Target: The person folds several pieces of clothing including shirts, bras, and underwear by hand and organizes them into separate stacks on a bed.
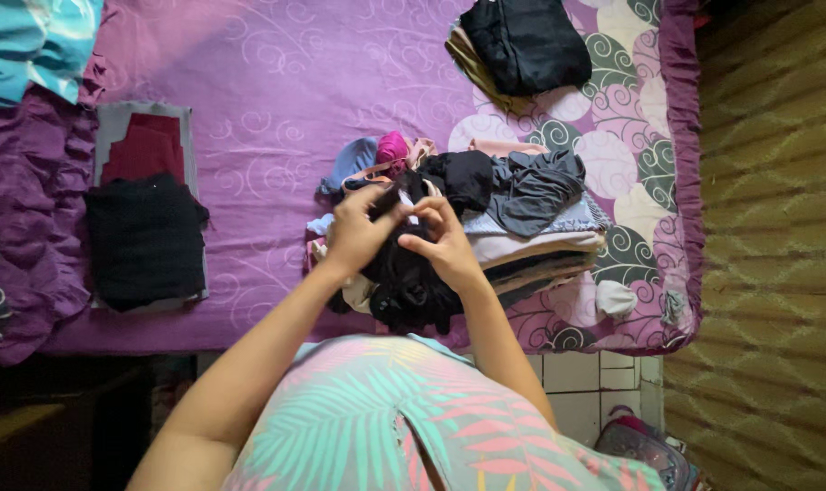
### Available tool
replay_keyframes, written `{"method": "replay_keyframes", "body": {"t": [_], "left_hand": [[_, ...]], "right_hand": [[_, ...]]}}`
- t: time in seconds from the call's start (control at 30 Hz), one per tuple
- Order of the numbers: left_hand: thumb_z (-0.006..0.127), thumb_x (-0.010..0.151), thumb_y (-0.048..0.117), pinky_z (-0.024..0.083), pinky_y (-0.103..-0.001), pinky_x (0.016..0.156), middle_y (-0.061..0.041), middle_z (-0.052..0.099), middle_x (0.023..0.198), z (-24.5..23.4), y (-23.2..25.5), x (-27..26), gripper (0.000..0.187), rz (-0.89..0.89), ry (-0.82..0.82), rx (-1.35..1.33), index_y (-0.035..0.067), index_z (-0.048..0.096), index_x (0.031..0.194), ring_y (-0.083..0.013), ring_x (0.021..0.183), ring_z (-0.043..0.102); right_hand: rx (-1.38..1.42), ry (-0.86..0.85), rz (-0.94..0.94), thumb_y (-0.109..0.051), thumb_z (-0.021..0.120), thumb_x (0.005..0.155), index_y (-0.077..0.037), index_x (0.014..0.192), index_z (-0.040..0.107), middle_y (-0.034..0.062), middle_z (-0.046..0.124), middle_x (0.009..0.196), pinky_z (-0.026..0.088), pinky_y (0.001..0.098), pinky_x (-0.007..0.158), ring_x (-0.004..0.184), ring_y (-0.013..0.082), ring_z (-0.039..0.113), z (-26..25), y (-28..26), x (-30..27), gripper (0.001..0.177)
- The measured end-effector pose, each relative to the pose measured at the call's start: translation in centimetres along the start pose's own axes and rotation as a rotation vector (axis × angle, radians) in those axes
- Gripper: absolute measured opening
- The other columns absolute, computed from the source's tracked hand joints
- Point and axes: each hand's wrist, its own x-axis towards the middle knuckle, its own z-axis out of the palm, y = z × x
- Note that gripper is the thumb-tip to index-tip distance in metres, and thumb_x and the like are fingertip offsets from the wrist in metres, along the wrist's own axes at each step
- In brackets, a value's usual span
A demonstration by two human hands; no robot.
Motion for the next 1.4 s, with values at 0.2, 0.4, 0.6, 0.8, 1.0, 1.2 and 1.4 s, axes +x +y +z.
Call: {"method": "replay_keyframes", "body": {"t": [0.2, 0.4, 0.6, 0.8, 1.0, 1.2, 1.4], "left_hand": [[0.082, 0.095, 0.034, 0.051, -0.030, 0.071, -0.011, 0.075, 0.087, -6.4, 0.0, 5.1, 0.033, -0.220, 0.211, 0.111, 0.002, 0.076, 0.097, -0.0163, 0.076, 0.067], [0.078, 0.100, 0.016, 0.061, -0.028, 0.086, -0.007, 0.073, 0.112, -5.6, 2.3, 8.7, 0.025, -0.122, 0.050, -0.714, 0.002, 0.072, 0.119, -0.0108, 0.097, 0.070], [0.080, 0.084, 0.013, 0.059, -0.031, 0.073, -0.009, 0.060, 0.114, -2.7, -6.9, 3.5, 0.061, -0.445, 0.155, -0.470, 0.011, 0.048, 0.135, -0.0186, 0.093, 0.065], [0.063, 0.099, 0.032, 0.063, -0.028, 0.069, -0.005, 0.061, 0.115, 2.0, -28.1, -8.4, 0.030, -1.157, 0.196, -0.493, 0.008, 0.066, 0.118, -0.0163, 0.101, 0.062], [0.042, 0.110, 0.047, 0.050, -0.034, 0.089, -0.004, 0.069, 0.116, 1.9, -31.2, -8.4, 0.044, -0.898, 0.414, -0.228, 0.015, 0.067, 0.127, -0.0164, 0.102, 0.065], [0.062, 0.106, 0.041, 0.052, -0.039, 0.098, -0.014, 0.059, 0.131, -1.6, -23.4, 0.1, 0.047, -0.785, 0.543, -0.800, 0.009, 0.046, 0.138, -0.0201, 0.111, 0.060], [0.069, 0.090, 0.011, 0.057, -0.038, 0.099, -0.018, 0.068, 0.125, -6.4, -13.8, 2.9, 0.058, -0.705, -0.381, -1.507, 0.000, 0.053, 0.145, -0.0263, 0.108, 0.070]], "right_hand": [[-0.234, 0.376, -0.086, 0.000, 0.080, 0.086, -0.007, 0.102, 0.070, 0.0074, 0.072, 0.106, 0.052, 0.0264, 0.092, 0.099, 0.0143, 0.066, -3.4, 0.5, -0.2, 0.020], [0.164, 0.666, -0.369, -0.002, 0.080, 0.092, -0.009, 0.098, 0.065, 0.0075, 0.067, 0.121, 0.051, 0.0287, 0.091, 0.104, 0.0150, 0.066, -7.8, -1.9, -0.4, 0.018], [-0.002, 0.779, -0.245, -0.001, 0.081, 0.091, -0.010, 0.110, 0.066, 0.0054, 0.064, 0.115, 0.051, 0.0223, 0.092, 0.103, 0.0118, 0.062, -11.6, 7.3, -3.0, 0.026], [0.492, 0.796, 0.400, -0.008, 0.077, 0.087, -0.010, 0.106, 0.063, 0.0034, 0.067, 0.092, 0.053, 0.0268, 0.065, 0.078, 0.0144, 0.065, -12.6, 22.9, -7.2, 0.024], [0.502, 0.563, 0.567, -0.002, 0.078, 0.088, -0.015, 0.123, 0.063, 0.0021, 0.067, 0.092, 0.052, 0.0272, 0.063, 0.073, 0.0121, 0.059, -12.2, 22.8, -9.1, 0.040], [0.500, 0.735, 0.232, 0.002, 0.067, 0.089, -0.018, 0.114, 0.053, 0.0049, 0.068, 0.103, 0.063, 0.0427, 0.069, 0.090, 0.0220, 0.071, -11.6, 9.2, -4.8, 0.034], [0.549, 0.654, -0.017, 0.002, 0.069, 0.100, -0.016, 0.123, 0.056, 0.0062, 0.065, 0.104, 0.059, 0.0366, 0.070, 0.089, 0.0205, 0.068, -12.1, 0.7, -4.0, 0.033]]}}
